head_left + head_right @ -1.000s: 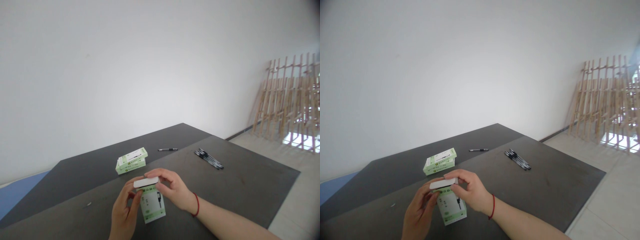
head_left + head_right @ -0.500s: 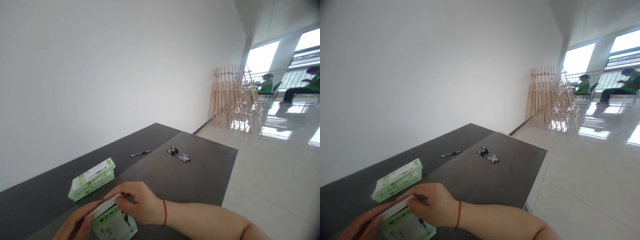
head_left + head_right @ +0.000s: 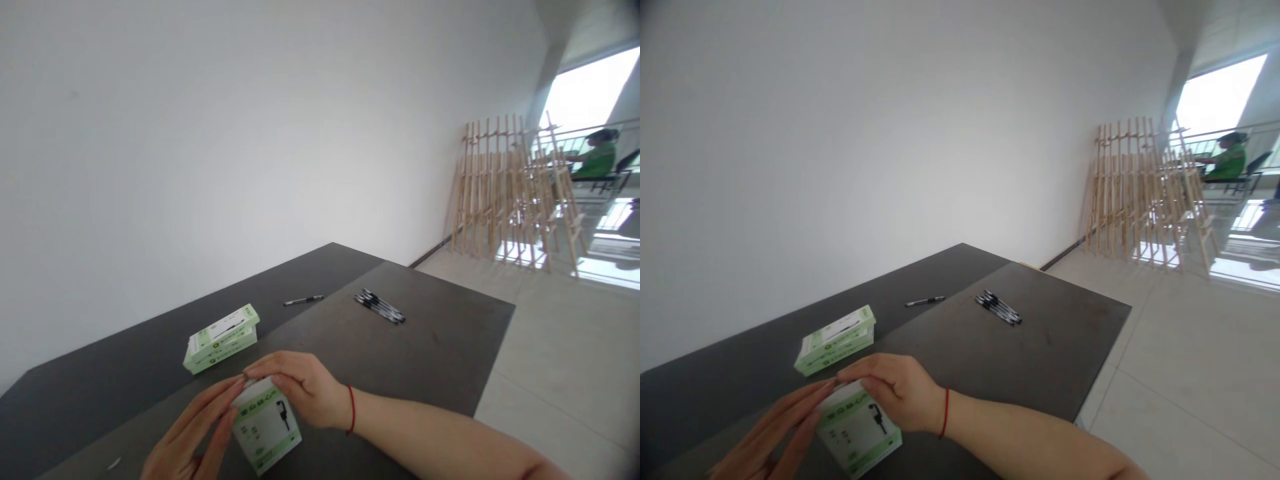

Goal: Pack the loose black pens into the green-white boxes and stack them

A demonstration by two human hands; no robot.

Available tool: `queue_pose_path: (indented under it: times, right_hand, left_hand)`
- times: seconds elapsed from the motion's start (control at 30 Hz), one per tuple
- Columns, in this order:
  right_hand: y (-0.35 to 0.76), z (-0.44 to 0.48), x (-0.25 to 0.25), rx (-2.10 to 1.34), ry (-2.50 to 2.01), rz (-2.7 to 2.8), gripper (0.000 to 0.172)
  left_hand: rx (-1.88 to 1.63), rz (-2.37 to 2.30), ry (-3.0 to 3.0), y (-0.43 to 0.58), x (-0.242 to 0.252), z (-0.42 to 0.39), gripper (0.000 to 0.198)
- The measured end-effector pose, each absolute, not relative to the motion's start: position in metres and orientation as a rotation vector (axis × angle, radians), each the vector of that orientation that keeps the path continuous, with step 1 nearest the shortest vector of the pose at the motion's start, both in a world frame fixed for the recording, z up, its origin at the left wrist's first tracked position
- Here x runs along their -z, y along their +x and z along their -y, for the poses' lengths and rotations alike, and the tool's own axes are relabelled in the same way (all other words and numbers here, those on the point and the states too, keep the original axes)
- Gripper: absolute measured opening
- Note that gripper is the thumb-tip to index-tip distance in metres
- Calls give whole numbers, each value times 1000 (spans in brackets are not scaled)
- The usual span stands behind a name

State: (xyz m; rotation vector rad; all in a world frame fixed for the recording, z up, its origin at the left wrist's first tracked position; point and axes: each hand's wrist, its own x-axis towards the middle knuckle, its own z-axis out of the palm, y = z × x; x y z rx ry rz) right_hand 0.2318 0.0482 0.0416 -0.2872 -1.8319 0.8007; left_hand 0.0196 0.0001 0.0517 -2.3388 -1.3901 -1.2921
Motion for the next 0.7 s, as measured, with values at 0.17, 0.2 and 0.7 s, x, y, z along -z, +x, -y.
queue_pose_path:
  times: [0.17, 0.2, 0.7]
  right_hand:
    - [235, -47, -44, -763, -246, 1835, 34]
    - [235, -47, -45, -755, -245, 1838, 33]
    - [251, -50, -31, -401, -330, 2107, 33]
  left_hand:
    - [1323, 1280, -2345, 34, -58, 4, 21]
    - [1317, 1257, -2356, 34, -58, 4, 22]
    - [1336, 1269, -2483, 44, -46, 15, 26]
